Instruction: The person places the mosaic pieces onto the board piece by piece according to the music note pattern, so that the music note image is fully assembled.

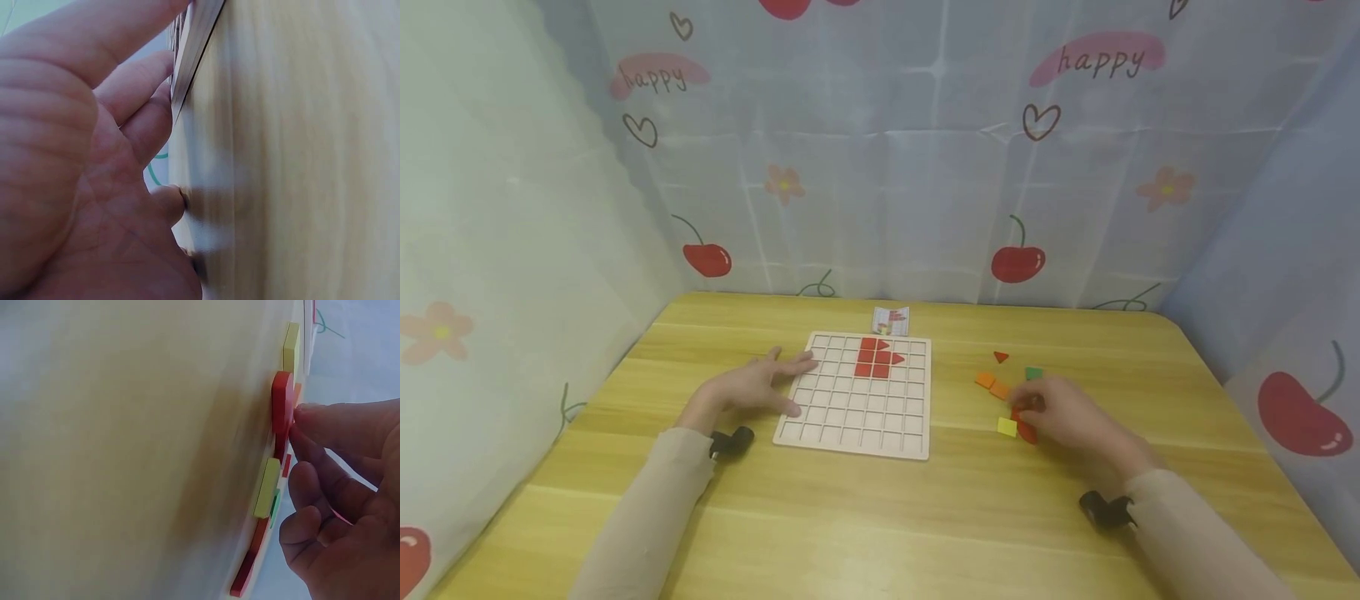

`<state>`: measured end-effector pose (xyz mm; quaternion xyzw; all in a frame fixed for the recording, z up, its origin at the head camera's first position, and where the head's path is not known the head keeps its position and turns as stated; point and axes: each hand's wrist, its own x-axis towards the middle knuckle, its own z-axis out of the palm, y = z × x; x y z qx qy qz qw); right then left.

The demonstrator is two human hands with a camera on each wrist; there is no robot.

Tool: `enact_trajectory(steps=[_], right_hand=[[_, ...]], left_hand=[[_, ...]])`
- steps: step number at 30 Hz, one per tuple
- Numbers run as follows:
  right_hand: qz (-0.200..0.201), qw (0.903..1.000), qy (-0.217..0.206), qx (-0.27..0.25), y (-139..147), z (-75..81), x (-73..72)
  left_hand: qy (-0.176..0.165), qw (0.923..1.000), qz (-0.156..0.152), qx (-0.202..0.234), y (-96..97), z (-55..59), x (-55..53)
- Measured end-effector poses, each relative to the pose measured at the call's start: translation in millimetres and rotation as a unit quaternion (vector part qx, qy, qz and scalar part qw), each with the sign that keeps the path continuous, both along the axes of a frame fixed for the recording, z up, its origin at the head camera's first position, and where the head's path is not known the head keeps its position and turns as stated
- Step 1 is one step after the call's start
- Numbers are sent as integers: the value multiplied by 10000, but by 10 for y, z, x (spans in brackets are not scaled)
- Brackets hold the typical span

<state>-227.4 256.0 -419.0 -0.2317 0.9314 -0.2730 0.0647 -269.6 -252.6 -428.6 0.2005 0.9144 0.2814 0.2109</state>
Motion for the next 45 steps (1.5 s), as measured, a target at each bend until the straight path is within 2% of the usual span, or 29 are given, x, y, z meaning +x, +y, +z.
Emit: enact_trajectory(steps=[8,21,36,45], right_hand=[[-193,9995,238,80,59,-32,57],[-206,9997,-10,142,46,-6,57],[125,9978,504,422,51,3,78],[57,9971,449,604,56,-36,78]], left_hand=[[-48,10000,57,-1,1,-1,-18],[-51,10000,47,29,6,4,-15],[-90,9999,88,91,11,11,-7],[-61,9999,84,42,15,29,4]])
